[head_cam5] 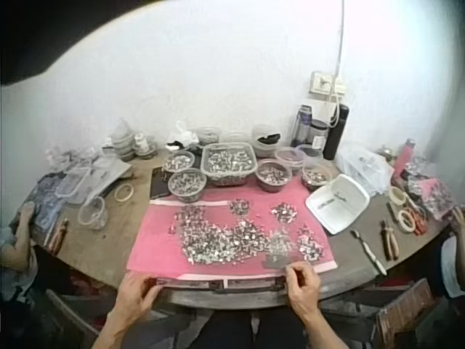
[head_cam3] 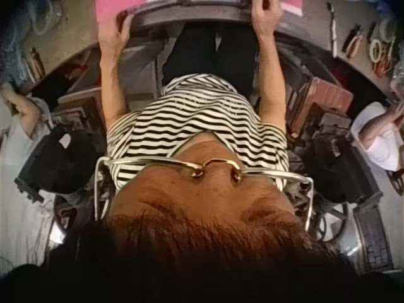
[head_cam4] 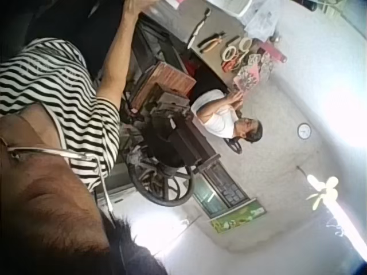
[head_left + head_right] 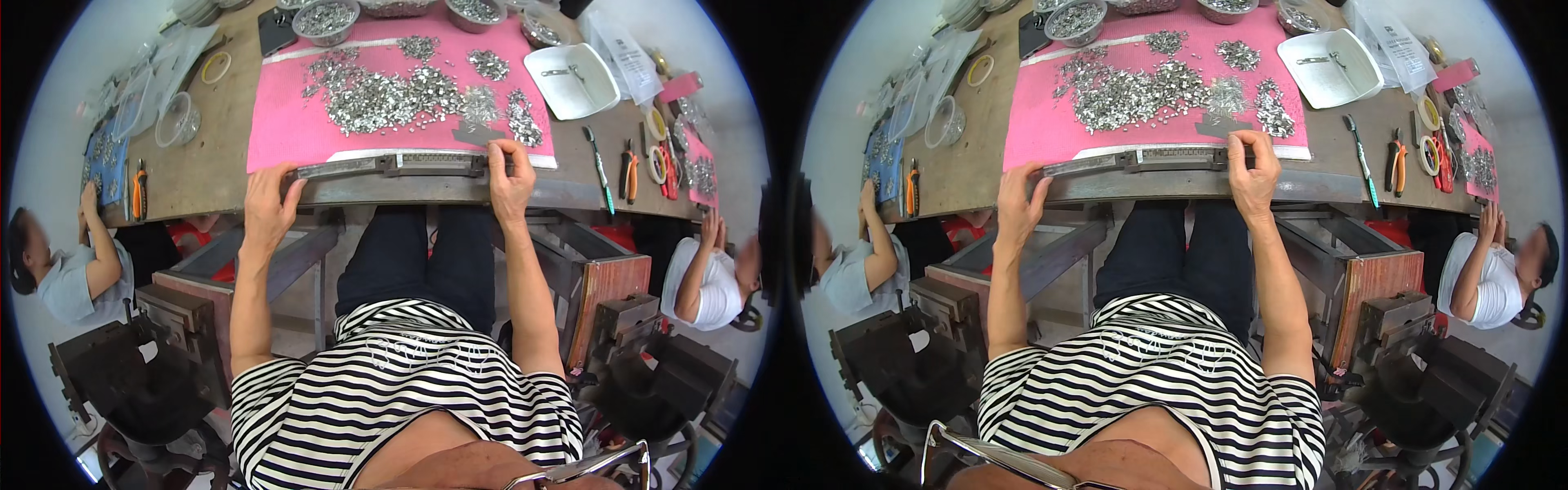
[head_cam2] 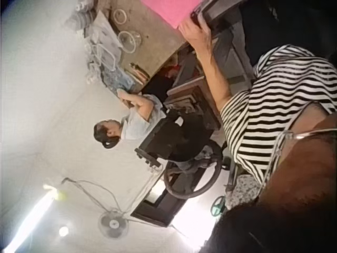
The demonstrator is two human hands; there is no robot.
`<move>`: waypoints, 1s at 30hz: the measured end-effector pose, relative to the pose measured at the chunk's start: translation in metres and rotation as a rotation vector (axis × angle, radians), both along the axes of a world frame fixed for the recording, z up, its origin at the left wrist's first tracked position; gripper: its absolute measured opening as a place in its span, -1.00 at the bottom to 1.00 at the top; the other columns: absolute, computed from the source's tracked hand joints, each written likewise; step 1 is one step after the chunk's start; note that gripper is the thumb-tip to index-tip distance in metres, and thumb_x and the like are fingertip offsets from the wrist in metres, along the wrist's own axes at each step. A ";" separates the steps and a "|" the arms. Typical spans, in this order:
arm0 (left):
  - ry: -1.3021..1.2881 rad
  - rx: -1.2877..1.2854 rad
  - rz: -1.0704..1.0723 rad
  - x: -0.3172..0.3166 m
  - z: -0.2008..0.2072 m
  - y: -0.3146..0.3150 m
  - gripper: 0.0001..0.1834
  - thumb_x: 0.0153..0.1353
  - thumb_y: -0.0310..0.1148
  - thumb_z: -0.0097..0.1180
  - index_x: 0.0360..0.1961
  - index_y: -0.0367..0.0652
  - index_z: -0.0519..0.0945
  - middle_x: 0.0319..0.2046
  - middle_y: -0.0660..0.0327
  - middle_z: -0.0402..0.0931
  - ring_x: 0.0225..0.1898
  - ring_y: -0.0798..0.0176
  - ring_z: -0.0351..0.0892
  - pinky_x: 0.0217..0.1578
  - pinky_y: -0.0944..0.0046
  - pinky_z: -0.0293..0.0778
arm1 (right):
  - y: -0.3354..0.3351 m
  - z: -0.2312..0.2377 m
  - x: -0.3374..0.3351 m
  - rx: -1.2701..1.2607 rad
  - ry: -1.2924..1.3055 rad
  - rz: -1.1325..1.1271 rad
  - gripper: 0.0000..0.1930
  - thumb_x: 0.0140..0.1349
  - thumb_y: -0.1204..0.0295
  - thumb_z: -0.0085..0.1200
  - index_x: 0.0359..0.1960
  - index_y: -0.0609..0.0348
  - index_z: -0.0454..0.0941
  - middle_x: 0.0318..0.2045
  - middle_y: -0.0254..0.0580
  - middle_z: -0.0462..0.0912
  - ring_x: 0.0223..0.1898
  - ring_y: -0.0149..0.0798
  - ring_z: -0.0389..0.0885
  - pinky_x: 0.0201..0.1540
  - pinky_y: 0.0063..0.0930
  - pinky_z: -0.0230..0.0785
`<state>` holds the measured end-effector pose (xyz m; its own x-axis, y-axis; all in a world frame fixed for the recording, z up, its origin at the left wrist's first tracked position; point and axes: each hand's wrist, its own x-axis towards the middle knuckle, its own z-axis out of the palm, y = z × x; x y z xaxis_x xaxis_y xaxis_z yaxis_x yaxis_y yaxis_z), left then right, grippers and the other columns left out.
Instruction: The person loads small metal pieces into a metal jig by hand, places the jig into a press machine, operates the press, and then resumes inserting metal pieces into the jig.
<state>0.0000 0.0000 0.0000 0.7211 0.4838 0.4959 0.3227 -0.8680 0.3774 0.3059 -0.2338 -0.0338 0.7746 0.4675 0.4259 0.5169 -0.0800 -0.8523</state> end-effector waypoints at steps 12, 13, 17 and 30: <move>-0.141 0.004 -0.446 0.181 -0.004 -0.094 -0.60 0.05 -0.26 0.42 -0.06 -0.08 0.68 -0.29 0.19 0.39 -0.18 0.11 0.40 -0.09 0.10 0.29 | -0.012 0.005 0.000 -0.198 -0.410 -0.187 -0.74 0.23 0.54 0.22 -0.03 0.20 0.61 -0.33 -0.16 0.53 -0.26 -0.11 0.55 -0.04 -0.23 0.29; -0.124 0.040 -0.402 0.179 -0.007 -0.092 -0.57 0.06 -0.23 0.41 -0.02 -0.06 0.68 -0.29 0.21 0.39 -0.18 0.12 0.40 -0.07 0.09 0.28 | -0.022 0.001 0.001 -0.299 -0.555 -0.215 -0.72 0.21 0.53 0.23 -0.02 0.20 0.62 -0.29 -0.15 0.54 -0.20 -0.10 0.54 0.00 -0.19 0.27; -0.096 0.105 -0.268 0.160 -0.017 -0.092 -0.53 0.11 -0.18 0.40 0.09 0.09 0.69 -0.28 0.24 0.36 -0.16 0.13 0.37 0.00 0.03 0.22 | -0.029 -0.004 -0.020 -0.240 -0.548 -0.153 -0.74 0.21 0.52 0.26 -0.06 0.26 0.66 -0.17 -0.09 0.61 -0.15 -0.05 0.57 0.02 -0.17 0.33; -0.190 0.041 -0.257 0.150 -0.038 -0.110 -0.63 0.14 -0.36 0.36 0.01 0.03 0.65 -0.09 0.24 0.49 0.02 0.16 0.46 0.16 -0.10 0.12 | -0.040 0.016 -0.029 -0.088 -0.336 0.100 -0.93 0.20 0.65 0.22 -0.32 0.23 0.65 -0.38 -0.13 0.70 -0.35 -0.12 0.65 -0.17 -0.29 0.45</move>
